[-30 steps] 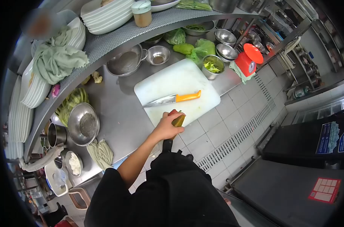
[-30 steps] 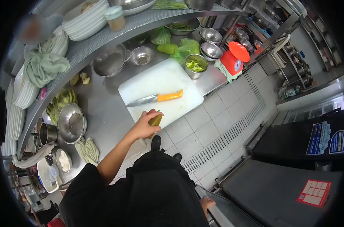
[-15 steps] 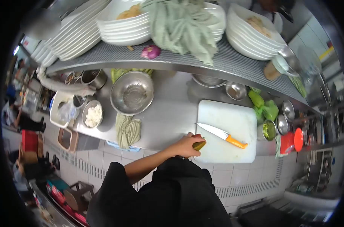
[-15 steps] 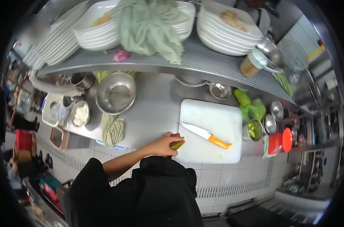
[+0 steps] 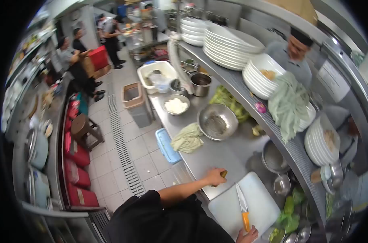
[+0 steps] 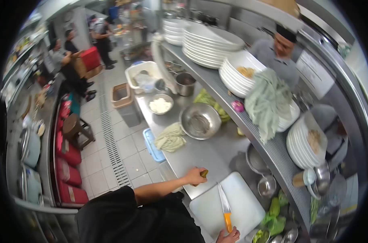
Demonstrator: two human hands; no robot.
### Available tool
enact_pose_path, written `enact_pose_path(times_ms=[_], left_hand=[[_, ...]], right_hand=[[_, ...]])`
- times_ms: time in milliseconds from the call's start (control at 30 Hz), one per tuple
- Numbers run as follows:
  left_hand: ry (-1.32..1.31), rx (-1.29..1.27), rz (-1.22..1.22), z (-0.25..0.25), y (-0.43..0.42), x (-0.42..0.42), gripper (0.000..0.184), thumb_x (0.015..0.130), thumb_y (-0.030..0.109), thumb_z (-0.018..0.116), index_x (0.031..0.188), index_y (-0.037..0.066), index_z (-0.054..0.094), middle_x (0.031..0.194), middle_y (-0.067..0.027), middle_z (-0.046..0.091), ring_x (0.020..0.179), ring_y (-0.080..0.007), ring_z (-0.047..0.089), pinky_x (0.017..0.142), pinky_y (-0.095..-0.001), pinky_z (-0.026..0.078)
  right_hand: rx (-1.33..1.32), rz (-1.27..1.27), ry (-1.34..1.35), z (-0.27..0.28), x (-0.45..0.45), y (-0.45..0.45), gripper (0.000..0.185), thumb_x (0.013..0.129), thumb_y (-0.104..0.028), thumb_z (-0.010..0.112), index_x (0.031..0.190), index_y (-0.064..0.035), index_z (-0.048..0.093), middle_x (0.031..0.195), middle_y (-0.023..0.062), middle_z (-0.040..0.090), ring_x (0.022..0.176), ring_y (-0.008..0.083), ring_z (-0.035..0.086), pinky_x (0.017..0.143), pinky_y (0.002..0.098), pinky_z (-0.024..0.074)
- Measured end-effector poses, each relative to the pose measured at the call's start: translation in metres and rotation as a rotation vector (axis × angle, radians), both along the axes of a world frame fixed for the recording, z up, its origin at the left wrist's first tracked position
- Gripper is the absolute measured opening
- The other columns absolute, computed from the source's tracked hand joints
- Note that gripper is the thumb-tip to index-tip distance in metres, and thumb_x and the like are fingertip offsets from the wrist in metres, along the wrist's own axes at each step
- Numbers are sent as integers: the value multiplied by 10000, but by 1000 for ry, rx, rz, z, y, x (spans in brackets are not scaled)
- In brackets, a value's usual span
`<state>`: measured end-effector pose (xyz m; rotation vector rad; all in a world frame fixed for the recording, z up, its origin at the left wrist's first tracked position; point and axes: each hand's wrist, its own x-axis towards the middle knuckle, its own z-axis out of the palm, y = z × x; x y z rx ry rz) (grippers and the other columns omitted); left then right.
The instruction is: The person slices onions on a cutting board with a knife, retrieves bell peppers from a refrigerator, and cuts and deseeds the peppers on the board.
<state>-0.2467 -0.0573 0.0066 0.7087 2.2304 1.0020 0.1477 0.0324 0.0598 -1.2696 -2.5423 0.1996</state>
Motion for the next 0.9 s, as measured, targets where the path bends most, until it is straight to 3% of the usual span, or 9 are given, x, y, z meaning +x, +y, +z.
enact_pose_path(times_ms=[167, 233, 300, 367, 433, 467, 500, 633, 900], left_hand=[[167, 7, 252, -14, 11, 1, 654, 688, 356, 771, 1295, 175, 607, 1087, -228, 646, 1168, -431, 525, 1003, -511, 436], [315, 91, 215, -24, 9, 3, 685, 688, 320, 783, 1322, 152, 583, 1188, -265, 589, 1196, -478, 475, 1015, -536, 418], [348, 166, 210, -26, 6, -6, 599, 698, 296, 766, 1256, 137, 620, 1199, -267, 570, 1180, -498, 456, 1003, -562, 424], [589, 121, 346, -9, 4, -1, 597, 676, 283, 798, 1225, 116, 632, 1132, -238, 612, 1187, -477, 448, 956, -609, 405], [371, 200, 315, -6, -2, -9, 517, 728, 262, 781, 1189, 77, 639, 1026, -214, 648, 1025, -345, 584, 853, -472, 483], [-153, 370, 389, 51, -4, 17, 397, 792, 269, 737, 1113, 57, 640, 907, -128, 640, 841, -221, 615, 735, -376, 505], [-235, 328, 398, 70, 3, 34, 322, 839, 290, 681, 1038, 43, 625, 838, -61, 605, 774, -155, 589, 679, -332, 495], [-522, 125, 132, 72, 34, 122, 389, 842, 319, 662, 1055, -3, 613, 902, -77, 629, 836, -180, 601, 740, -341, 493], [-189, 33, -45, 36, 82, 213, 683, 849, 426, 718, 1264, -72, 504, 931, -201, 650, 547, -229, 638, 465, -339, 535]], right_hand=[[-244, 83, -109, -18, -24, 18, 503, 820, -315, 740, 1225, -69, 571, 1178, 236, 559, 1074, 457, 538, 879, 599, 443], [-282, -14, -220, -10, -28, 19, 574, 804, -324, 761, 1280, -90, 541, 1174, 227, 569, 1078, 449, 546, 877, 617, 445], [-297, -4, -154, -27, -27, 30, 754, 756, -181, 815, 1400, -8, 464, 1331, 257, 536, 1198, 404, 516, 1024, 509, 407], [-152, 196, 100, -80, -15, 50, 841, 684, -320, 862, 1368, -26, 470, 1327, 221, 530, 1249, 419, 470, 1058, 551, 331], [-108, 195, -53, -56, -30, 41, 784, 670, -322, 858, 1327, -57, 521, 1212, 181, 591, 1170, 365, 532, 1015, 543, 374], [-137, 222, -117, -51, -33, 45, 727, 691, -287, 848, 1309, -66, 534, 1163, 153, 626, 1087, 350, 591, 926, 519, 463], [-215, 227, -83, -52, -32, 45, 598, 745, -276, 802, 1254, -70, 565, 1048, 148, 653, 988, 337, 635, 846, 503, 501], [-482, 126, -179, -19, -7, 33, 375, 858, -238, 618, 1157, -33, 522, 978, 244, 652, 890, 431, 652, 771, 533, 533], [-1179, -266, 229, 27, 90, 19, 355, 951, -294, 577, 1226, -77, 520, 788, 225, 666, 737, 390, 675, 675, 460, 517]])
